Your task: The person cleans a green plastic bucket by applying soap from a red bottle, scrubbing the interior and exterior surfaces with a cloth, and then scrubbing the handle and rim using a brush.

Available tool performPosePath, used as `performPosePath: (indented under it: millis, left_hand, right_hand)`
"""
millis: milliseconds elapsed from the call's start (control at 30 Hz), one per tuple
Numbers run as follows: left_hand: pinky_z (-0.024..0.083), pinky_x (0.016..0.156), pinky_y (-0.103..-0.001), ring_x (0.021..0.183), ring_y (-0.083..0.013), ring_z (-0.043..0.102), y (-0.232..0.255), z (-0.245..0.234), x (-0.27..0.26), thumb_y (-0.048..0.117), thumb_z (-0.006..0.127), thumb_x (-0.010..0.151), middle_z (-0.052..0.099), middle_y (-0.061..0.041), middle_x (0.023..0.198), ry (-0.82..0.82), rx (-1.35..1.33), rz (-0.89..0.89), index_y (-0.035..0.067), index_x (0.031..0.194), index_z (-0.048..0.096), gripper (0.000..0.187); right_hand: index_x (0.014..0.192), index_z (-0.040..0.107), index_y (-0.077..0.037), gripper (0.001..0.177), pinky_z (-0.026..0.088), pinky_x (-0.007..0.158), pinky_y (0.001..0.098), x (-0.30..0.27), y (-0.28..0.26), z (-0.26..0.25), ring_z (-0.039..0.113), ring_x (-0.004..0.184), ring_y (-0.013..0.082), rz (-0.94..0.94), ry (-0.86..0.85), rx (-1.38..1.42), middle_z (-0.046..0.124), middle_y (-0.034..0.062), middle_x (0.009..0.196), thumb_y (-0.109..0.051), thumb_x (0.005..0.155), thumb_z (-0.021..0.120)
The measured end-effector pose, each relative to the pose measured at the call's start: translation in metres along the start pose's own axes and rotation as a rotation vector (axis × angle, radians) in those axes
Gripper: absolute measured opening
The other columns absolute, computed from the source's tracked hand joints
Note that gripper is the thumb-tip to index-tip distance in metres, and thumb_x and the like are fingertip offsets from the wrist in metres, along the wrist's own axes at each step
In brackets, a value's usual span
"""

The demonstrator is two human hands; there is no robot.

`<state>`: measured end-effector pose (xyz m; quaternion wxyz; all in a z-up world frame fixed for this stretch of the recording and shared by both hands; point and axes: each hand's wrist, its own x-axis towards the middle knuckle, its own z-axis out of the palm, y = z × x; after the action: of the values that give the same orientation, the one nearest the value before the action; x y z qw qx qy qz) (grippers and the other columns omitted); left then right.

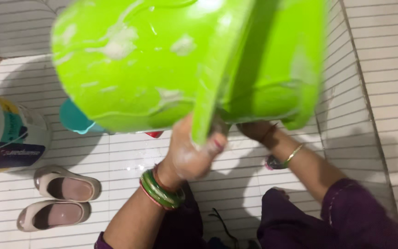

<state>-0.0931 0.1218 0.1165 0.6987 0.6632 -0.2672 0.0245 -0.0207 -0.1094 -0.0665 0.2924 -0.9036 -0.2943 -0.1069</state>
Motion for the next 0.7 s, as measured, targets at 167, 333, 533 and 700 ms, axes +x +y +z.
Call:
performPosePath:
  millis: [167,333,533,700]
  left_hand:
    - [0.045,0.061,-0.025,0.065,-0.0116,0.053,0.005,-0.014,0.005,0.046,0.067,0.105,0.059,-0.003,0.077,0.041,-0.135,-0.089,0.003,0.093,0.057,0.046]
    - [0.051,0.070,-0.026,0.073,-0.0133,0.060,0.018,-0.011,-0.004,0.047,0.064,0.108,0.063,-0.005,0.083,0.008,0.058,0.037,0.004,0.099,0.061,0.044]
    - [0.051,0.068,-0.025,0.072,-0.0127,0.061,0.013,-0.010,0.001,0.042,0.065,0.106,0.064,-0.005,0.087,0.051,0.157,0.028,0.002,0.104,0.061,0.040]
    - [0.050,0.071,-0.026,0.074,-0.0144,0.058,0.017,-0.006,-0.001,0.039,0.064,0.109,0.062,-0.006,0.085,0.049,0.128,0.038,0.000,0.109,0.061,0.038]
  right_hand:
    - [0.140,0.058,-0.002,0.041,0.044,0.109,0.0505,-0.007,-0.008,0.026,0.057,0.126,0.0404,0.075,-0.102,0.130,0.062,0.0244,0.133,-0.008,0.100,0.049]
    - [0.140,0.057,0.002,0.043,0.039,0.112,0.0520,-0.023,-0.040,0.036,0.052,0.130,0.0438,0.095,0.051,0.073,0.059,0.0289,0.136,-0.007,0.099,0.046]
    - [0.138,0.057,0.001,0.043,0.039,0.112,0.0531,-0.043,-0.074,0.051,0.051,0.131,0.0435,0.077,0.132,0.086,0.058,0.0277,0.138,-0.008,0.097,0.050]
    - [0.133,0.060,-0.004,0.040,0.043,0.109,0.0512,0.009,0.006,0.012,0.054,0.128,0.0407,0.050,0.132,-0.138,0.060,0.0234,0.136,-0.010,0.094,0.055]
